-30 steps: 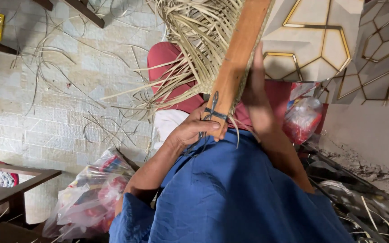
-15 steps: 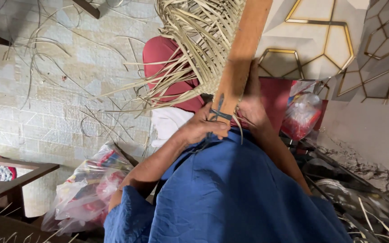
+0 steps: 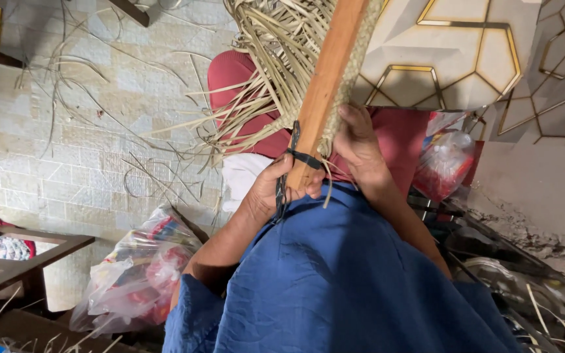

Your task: The person weaves dried straw or palm fibers by hand into a wooden frame, repeatedly pulling strands through the existing weave to build up a mat-like structure.

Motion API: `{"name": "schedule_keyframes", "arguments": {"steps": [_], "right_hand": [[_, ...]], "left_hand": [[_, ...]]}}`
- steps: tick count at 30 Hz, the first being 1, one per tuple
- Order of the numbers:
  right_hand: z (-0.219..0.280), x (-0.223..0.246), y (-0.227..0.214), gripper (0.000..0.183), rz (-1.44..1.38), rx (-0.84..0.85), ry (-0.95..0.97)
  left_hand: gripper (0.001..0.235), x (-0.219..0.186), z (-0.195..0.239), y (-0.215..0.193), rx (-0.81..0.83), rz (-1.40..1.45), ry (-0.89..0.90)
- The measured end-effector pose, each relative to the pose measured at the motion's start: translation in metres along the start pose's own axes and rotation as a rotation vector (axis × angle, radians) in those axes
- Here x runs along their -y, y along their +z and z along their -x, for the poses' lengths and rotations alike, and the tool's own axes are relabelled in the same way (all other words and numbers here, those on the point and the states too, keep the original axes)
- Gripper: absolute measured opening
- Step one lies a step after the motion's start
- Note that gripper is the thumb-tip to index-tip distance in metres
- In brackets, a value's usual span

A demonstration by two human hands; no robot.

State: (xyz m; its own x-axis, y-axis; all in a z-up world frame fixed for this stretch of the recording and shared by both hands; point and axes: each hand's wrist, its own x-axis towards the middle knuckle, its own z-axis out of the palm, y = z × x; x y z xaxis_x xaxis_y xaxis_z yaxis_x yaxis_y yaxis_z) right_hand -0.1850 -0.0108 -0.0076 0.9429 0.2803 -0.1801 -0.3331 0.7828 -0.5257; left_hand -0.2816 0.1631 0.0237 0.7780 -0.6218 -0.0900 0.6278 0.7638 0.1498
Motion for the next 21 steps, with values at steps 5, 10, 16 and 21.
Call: {"name": "schedule_keyframes", "arguments": {"steps": [5, 10, 16, 21], "right_hand": [[0.004, 0.011, 0.045, 0.03, 0.223, -0.055, -0.153], [0.008, 0.02, 0.053, 0.029, 0.157, 0.006, -0.133], [0.013, 0.021, 0.031, 0.017, 0.128, 0.008, -0.099], [0.01, 0.008, -0.028, 0.024, -0.005, -0.015, -0.002]], "left_hand": [[0.039, 0.005, -0.001, -0.001, -0.02, 0.028, 0.045], [0.035, -0.003, -0.009, 0.032, -0.021, 0.003, 0.053], [0.033, 0.003, -0.012, 0.045, -0.055, -0.045, 0.068], [0.049, 0.017, -0.016, 0.015, -0.251, -0.221, 0.205]]}}
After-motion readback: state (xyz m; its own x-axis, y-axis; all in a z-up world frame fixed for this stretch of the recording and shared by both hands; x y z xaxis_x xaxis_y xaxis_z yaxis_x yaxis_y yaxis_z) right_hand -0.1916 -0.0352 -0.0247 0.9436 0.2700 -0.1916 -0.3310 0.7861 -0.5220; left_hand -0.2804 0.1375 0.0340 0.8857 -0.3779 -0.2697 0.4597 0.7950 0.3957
